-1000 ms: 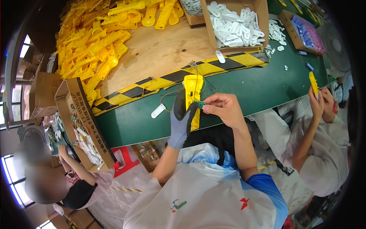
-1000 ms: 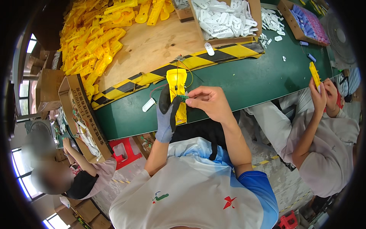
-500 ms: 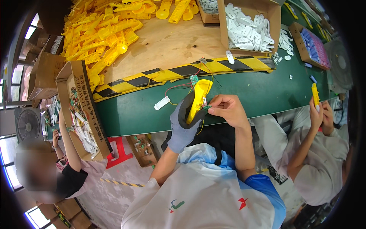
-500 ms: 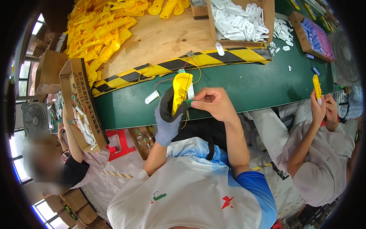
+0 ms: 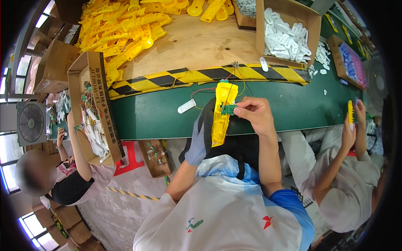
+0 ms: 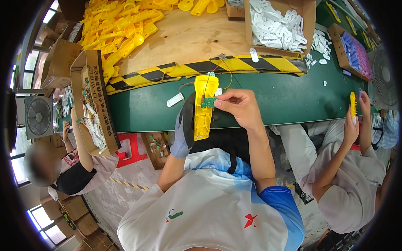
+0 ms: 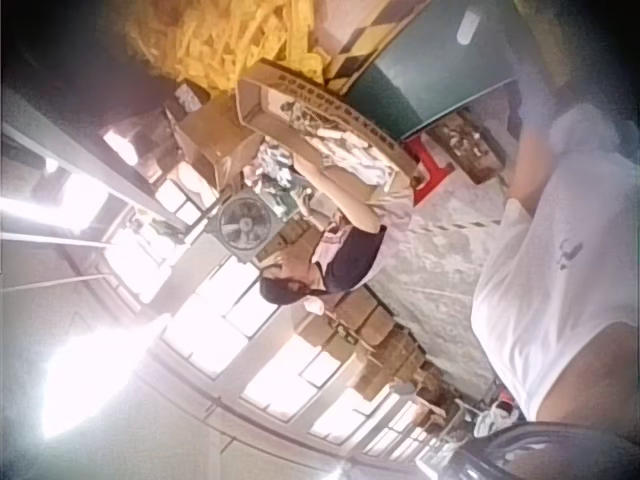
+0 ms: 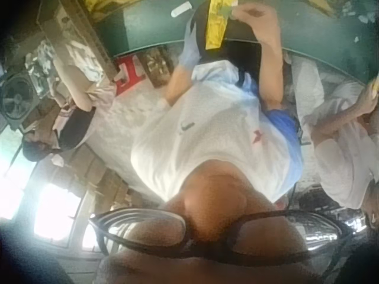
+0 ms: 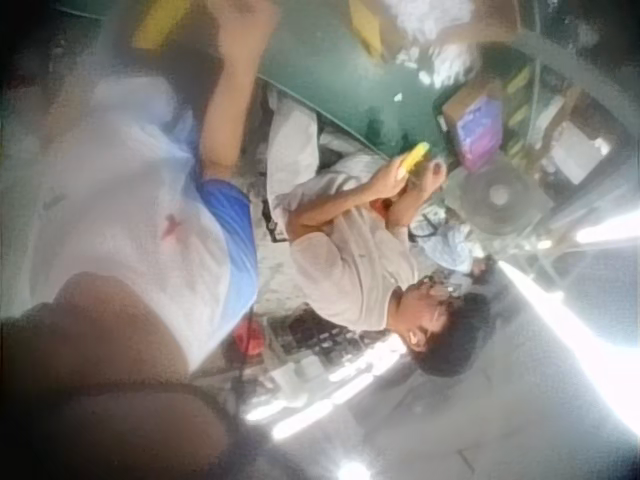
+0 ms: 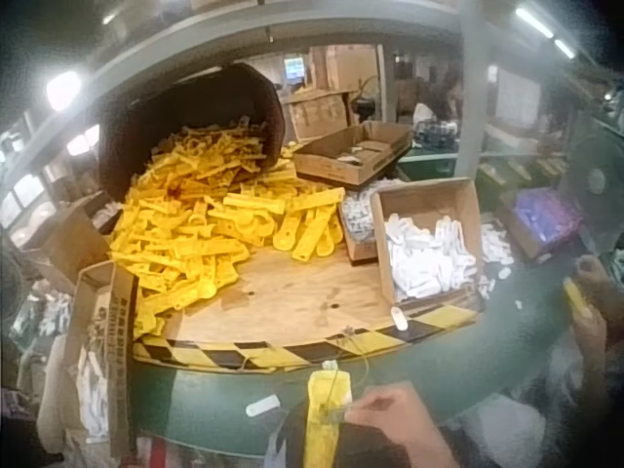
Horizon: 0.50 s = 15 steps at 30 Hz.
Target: Assemble electronic circuit boards and wiring into yellow plastic housings at an industrial workstation.
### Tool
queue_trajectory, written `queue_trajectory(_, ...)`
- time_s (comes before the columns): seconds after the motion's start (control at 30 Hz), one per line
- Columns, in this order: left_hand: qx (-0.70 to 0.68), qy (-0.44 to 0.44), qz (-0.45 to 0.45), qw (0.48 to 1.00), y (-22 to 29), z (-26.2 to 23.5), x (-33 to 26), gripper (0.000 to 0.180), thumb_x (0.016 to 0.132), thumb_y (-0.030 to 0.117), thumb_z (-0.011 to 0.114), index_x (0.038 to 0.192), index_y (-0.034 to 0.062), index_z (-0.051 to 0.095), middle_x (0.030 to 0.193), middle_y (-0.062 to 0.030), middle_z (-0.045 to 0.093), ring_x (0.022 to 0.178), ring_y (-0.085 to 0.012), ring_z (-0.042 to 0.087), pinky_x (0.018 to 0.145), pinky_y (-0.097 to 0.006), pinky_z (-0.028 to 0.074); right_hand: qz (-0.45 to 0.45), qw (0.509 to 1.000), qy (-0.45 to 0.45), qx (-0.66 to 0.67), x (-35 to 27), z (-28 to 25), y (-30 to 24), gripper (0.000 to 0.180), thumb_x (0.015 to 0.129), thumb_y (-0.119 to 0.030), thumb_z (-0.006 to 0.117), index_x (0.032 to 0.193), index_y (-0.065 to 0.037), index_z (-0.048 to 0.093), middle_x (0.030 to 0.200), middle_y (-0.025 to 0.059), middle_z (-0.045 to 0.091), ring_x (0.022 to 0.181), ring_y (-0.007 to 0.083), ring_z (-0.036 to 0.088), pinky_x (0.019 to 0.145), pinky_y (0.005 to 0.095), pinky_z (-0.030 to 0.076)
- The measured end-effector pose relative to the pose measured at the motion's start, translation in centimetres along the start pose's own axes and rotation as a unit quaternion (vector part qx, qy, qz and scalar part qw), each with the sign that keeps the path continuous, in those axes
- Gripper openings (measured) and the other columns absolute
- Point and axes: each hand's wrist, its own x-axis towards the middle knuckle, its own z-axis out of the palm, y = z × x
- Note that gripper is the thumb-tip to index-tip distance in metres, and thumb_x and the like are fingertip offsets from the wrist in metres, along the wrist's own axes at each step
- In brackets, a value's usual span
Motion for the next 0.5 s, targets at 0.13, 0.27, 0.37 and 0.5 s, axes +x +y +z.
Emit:
queue_trajectory(0.13, 0.032, 0.009, 0.021, 0.999, 0.5, 0.7, 0.1, 0.056, 0.102, 0.04, 0.049, 0.145, 0.0043, 0.04, 0.114, -0.0082, 0.061, 0.089, -0.0143, 0.061, 0.074, -0.027, 0.051, 0.002, 1.0, 0.024, 0.007, -0.2, -0.3, 1.2, 0.008, 0.081, 0.004, 0.075, 0.088, 0.002, 0.072, 0.081, 0.0046, 0.069, 0.075, 0.0078, 0.063, 0.071, 0.0212, 0.052)
queue_trajectory(0.27, 0.036, 0.023, -0.001, 0.999, 0.5, 1.0, 0.2, 0.056, 0.102, 0.039, 0.049, 0.145, 0.0043, 0.04, 0.113, -0.0077, 0.061, 0.087, -0.0135, 0.061, 0.072, -0.027, 0.051, 0.009, 0.997, -0.001, 0.078, -0.4, -0.7, 1.7, 0.007, 0.082, 0.003, 0.075, 0.087, 0.001, 0.071, 0.081, 0.0036, 0.068, 0.073, 0.0074, 0.062, 0.069, 0.0212, 0.051)
queue_trajectory(0.37, 0.046, 0.018, -0.018, 0.999, 0.4, 0.9, 0.3, 0.055, 0.103, 0.038, 0.049, 0.145, 0.0041, 0.04, 0.11, -0.0069, 0.062, 0.085, -0.0127, 0.061, 0.071, -0.026, 0.05, 0.009, 0.998, 0.008, 0.07, -0.4, 0.0, 1.7, 0.007, 0.082, 0.004, 0.073, 0.087, 0.0, 0.071, 0.079, 0.0039, 0.065, 0.07, 0.009, 0.059, 0.065, 0.0223, 0.048)
queue_trajectory(0.5, 0.037, 0.032, -0.016, 0.999, -0.2, 0.7, 0.6, 0.053, 0.103, 0.036, 0.048, 0.145, 0.0031, 0.041, 0.107, -0.0069, 0.062, 0.083, -0.012, 0.06, 0.069, -0.026, 0.051, 0.013, 0.998, 0.037, 0.054, -0.1, 0.3, 1.6, 0.009, 0.081, 0.006, 0.071, 0.088, -0.001, 0.071, 0.077, 0.0036, 0.062, 0.068, 0.01, 0.056, 0.063, 0.023, 0.045)
